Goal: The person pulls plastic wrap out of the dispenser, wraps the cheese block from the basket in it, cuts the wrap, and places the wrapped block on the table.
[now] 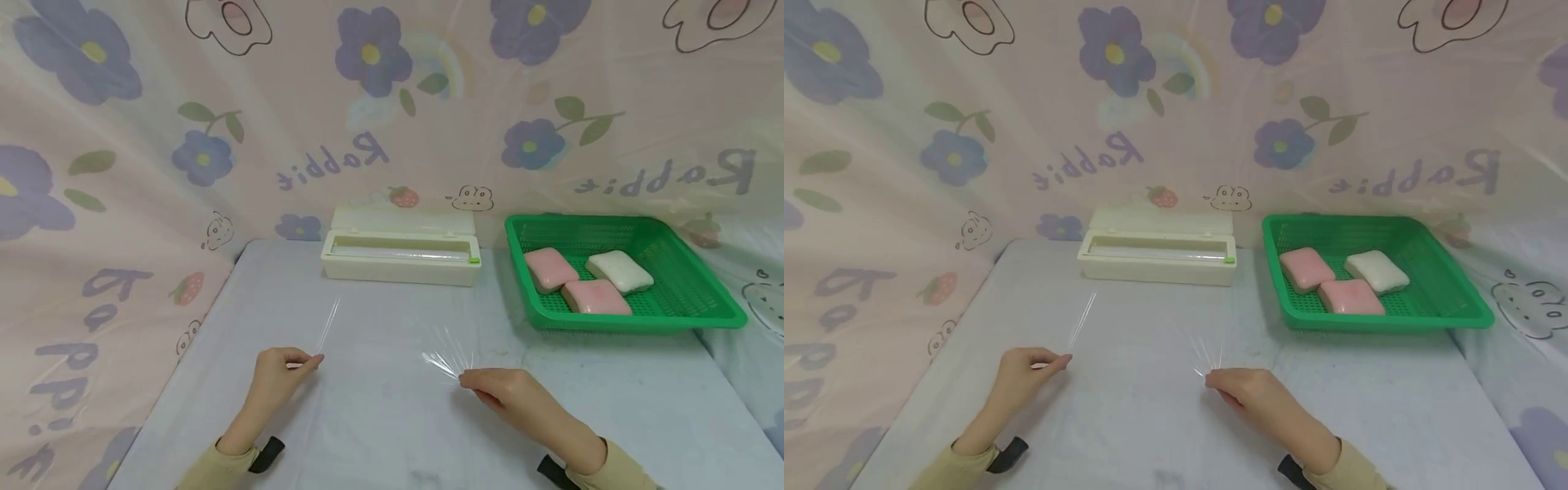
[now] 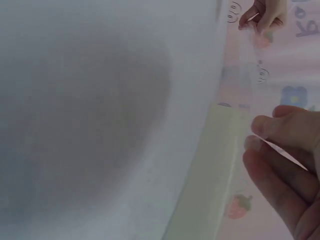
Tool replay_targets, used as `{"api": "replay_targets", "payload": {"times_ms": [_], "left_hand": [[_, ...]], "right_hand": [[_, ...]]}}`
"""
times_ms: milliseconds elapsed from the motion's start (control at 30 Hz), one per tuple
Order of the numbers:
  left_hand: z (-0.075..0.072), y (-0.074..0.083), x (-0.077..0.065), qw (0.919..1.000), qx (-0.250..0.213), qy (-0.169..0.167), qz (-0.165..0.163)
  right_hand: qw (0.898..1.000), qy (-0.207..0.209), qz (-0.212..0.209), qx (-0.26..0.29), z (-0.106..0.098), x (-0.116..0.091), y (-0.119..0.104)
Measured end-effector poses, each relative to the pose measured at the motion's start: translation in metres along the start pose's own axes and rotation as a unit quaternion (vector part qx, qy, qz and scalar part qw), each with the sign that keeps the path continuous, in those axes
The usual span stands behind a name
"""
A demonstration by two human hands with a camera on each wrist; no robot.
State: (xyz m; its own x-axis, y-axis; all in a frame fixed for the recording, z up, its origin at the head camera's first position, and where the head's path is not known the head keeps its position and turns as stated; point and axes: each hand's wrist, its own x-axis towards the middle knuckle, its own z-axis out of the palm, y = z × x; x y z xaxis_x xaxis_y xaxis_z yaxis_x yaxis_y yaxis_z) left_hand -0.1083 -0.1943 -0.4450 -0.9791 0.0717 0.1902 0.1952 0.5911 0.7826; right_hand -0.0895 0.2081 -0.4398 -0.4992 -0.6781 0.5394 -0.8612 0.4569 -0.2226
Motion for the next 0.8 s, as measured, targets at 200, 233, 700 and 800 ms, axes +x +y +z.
{"api": "replay_targets", "payload": {"times_ms": [200, 233, 700, 800], "left_hand": [[0.017, -0.008, 0.002, 0.9918, -0.003, 0.062, -0.112], [0.017, -0.009, 0.002, 0.9909, -0.004, 0.062, -0.120], [0.014, -0.021, 0.009, 0.9462, -0.207, -0.015, -0.248], [0.015, -0.024, 0.009, 0.9406, -0.218, -0.022, -0.259]], "right_hand": [[0.997, -0.064, -0.007, -0.045, 0.017, -0.008, 0.005], [0.996, -0.072, -0.010, -0.048, 0.019, -0.009, 0.005], [0.980, -0.185, 0.062, -0.036, 0.022, -0.022, 0.002], [0.976, -0.202, 0.075, -0.021, 0.017, -0.028, 0.001]]}}
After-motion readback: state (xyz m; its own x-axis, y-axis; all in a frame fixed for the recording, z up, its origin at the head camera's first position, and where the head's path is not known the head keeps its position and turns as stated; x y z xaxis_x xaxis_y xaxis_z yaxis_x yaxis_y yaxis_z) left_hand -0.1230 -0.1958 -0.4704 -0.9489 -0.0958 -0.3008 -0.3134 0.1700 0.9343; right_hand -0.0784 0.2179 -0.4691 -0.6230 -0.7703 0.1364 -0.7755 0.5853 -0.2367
